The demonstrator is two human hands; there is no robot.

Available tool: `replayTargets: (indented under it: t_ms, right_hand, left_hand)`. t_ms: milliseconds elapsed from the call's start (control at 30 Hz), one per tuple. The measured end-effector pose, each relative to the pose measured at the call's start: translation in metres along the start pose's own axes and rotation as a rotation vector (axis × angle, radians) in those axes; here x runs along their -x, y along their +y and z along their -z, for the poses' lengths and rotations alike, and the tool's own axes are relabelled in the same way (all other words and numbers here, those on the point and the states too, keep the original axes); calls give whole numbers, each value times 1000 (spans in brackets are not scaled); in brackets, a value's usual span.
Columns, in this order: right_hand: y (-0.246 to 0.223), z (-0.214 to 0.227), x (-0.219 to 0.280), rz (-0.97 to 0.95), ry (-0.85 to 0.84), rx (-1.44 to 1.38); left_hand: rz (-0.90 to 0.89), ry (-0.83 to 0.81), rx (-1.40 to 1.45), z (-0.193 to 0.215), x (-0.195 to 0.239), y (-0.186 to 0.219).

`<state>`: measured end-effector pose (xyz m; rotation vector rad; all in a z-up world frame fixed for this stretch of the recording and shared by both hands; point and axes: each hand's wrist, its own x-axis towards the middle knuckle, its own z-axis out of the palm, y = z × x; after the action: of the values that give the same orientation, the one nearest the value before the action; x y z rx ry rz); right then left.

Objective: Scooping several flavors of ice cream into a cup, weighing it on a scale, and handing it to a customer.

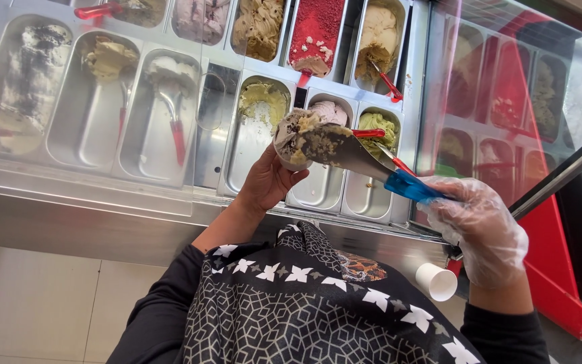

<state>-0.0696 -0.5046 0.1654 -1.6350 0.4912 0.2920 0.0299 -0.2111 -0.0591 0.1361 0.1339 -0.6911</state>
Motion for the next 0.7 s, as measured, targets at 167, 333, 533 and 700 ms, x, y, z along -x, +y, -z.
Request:
replayTargets:
  t_ms: [167, 333, 533, 700]
  right_hand:
    - [6, -6, 18, 230, 90, -122]
    - [-1, -25, 12, 132, 163, 21]
    - [-2, -44, -22, 76, 172, -345]
    - [110, -81, -156, 333, -96, 1010]
  left_hand:
    - [20, 41, 1, 4, 1, -3]
    - [33, 86, -31, -3, 15, 2]
    - [-16, -26, 56, -26, 54, 48]
    - [-171, 9, 51, -35, 93, 108]
